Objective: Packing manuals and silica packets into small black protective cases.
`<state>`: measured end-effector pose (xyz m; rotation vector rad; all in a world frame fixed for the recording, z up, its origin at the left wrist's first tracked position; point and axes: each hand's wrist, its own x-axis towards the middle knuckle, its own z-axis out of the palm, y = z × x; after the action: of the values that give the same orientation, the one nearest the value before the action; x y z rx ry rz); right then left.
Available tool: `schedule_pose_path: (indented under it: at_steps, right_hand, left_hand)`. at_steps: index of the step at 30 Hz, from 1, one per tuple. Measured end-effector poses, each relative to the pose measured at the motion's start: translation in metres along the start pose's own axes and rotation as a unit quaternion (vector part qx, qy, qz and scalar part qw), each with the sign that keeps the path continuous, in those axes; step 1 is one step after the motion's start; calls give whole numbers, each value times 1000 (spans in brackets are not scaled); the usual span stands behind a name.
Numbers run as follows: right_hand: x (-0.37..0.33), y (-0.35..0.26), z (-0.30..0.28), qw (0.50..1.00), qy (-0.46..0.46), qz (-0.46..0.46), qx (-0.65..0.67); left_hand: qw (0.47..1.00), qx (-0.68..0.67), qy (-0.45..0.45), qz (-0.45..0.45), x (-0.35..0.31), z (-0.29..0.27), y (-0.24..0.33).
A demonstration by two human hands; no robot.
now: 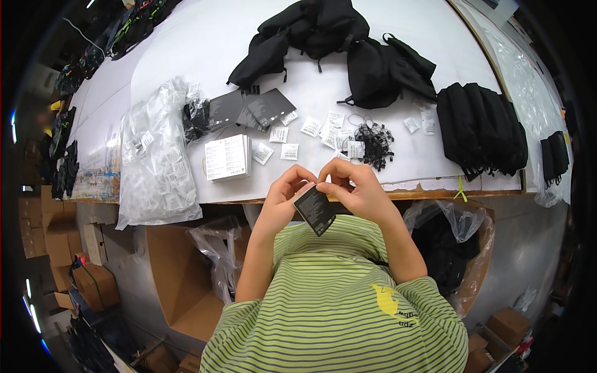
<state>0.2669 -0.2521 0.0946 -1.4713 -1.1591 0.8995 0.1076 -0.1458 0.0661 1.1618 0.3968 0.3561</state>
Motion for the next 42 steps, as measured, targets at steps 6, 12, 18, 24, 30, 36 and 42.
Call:
schedule_pose_path:
  at_steps: [6,12,18,24,30,36,42]
  right_hand:
    - [-1,22,2,984,-34,37,173]
    - [-2,17,-6,961,-50,119,246]
    - [-10,32,-19,963,9,133,235]
    - [-46,35,-23,958,19,153,242]
    - [-70,40,-14,959,-27,183,213]
    - [-69,40,-23,962,-12,199,187]
    - [-54,33,-27,968,-77,189,147]
  left_hand:
    - [995,89,20,51,1,13,9]
    - [990,104,50,81,26,9,14]
    - [997,-33,71,-3,182,-63,8]
    - [902,-246,337,-108,299,-137,-3]
    - [856,-209,470,-55,308,-160,-11]
    - [945,-240,214,67,192,-71,20]
    - [978,67,184,-76,112,-53,-1]
